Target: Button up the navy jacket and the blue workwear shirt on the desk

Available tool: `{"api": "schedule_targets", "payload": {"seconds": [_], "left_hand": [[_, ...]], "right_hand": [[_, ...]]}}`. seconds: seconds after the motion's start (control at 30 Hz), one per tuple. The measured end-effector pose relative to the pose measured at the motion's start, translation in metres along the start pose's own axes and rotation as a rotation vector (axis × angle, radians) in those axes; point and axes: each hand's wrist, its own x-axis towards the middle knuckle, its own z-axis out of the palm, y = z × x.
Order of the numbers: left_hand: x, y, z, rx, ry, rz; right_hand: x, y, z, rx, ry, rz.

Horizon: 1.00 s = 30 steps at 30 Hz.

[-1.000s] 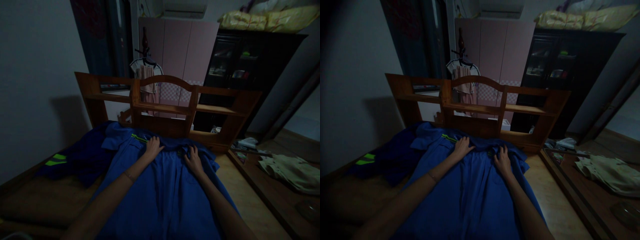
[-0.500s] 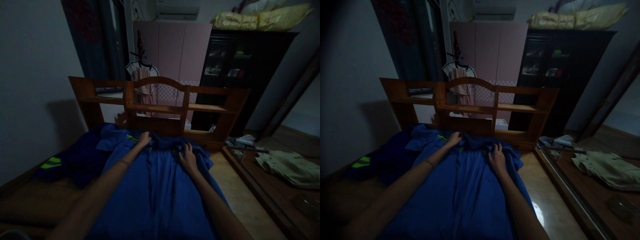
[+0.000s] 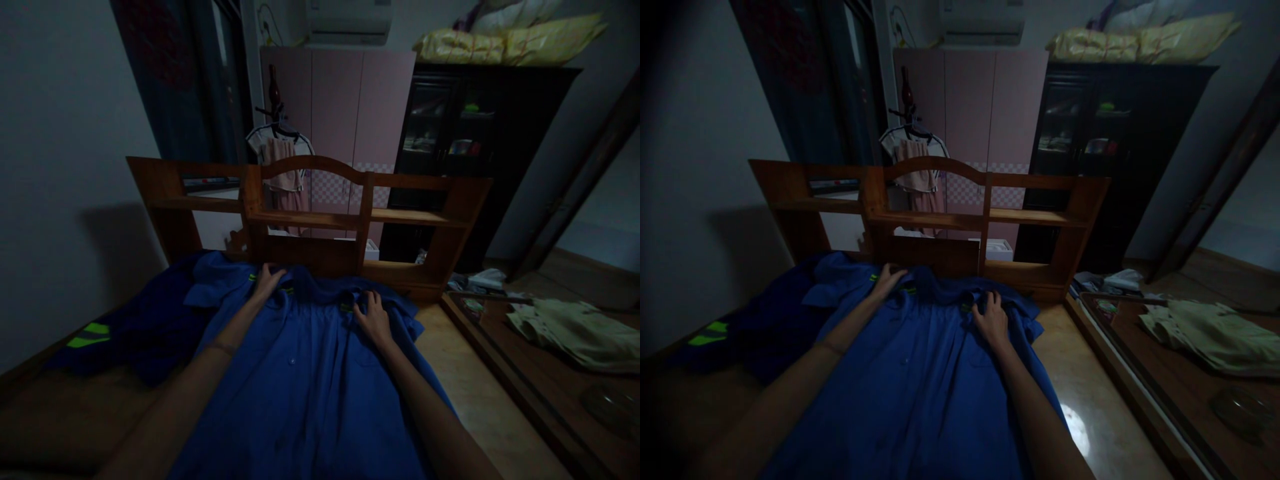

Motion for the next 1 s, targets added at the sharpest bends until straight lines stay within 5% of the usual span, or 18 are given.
{"api": "schedule_targets", "payload": {"seconds": [0.1, 0.3, 0.47, 0.63, 0.8, 1.0], "left_hand": [[-0.040, -0.007, 0.008, 0.005, -0.027, 0.093], [-0.096, -0.009, 0.013, -0.102, -0.498, 0.300], [-0.093, -0.017, 0.007, 0.077, -0.381, 0.400], [-0.078, -0.038, 0.002, 0.332, -0.171, 0.281], [-0.076, -0.053, 0.002, 0.474, -0.295, 0.213], [-0.079, -0.051, 0.001, 0.435, -0.283, 0.306]], "right_hand": [[0.000, 0.000, 0.001, -0.005, 0.008, -0.007], [0.000, 0.004, 0.007, -0.031, 0.007, -0.044], [0.001, 0.005, 0.009, -0.053, -0.010, -0.061], [0.002, 0.004, 0.011, -0.069, -0.022, -0.065], [0.001, 0.007, 0.014, -0.069, -0.043, -0.077], [-0.001, 0.008, 0.016, -0.088, -0.064, -0.101]]}}
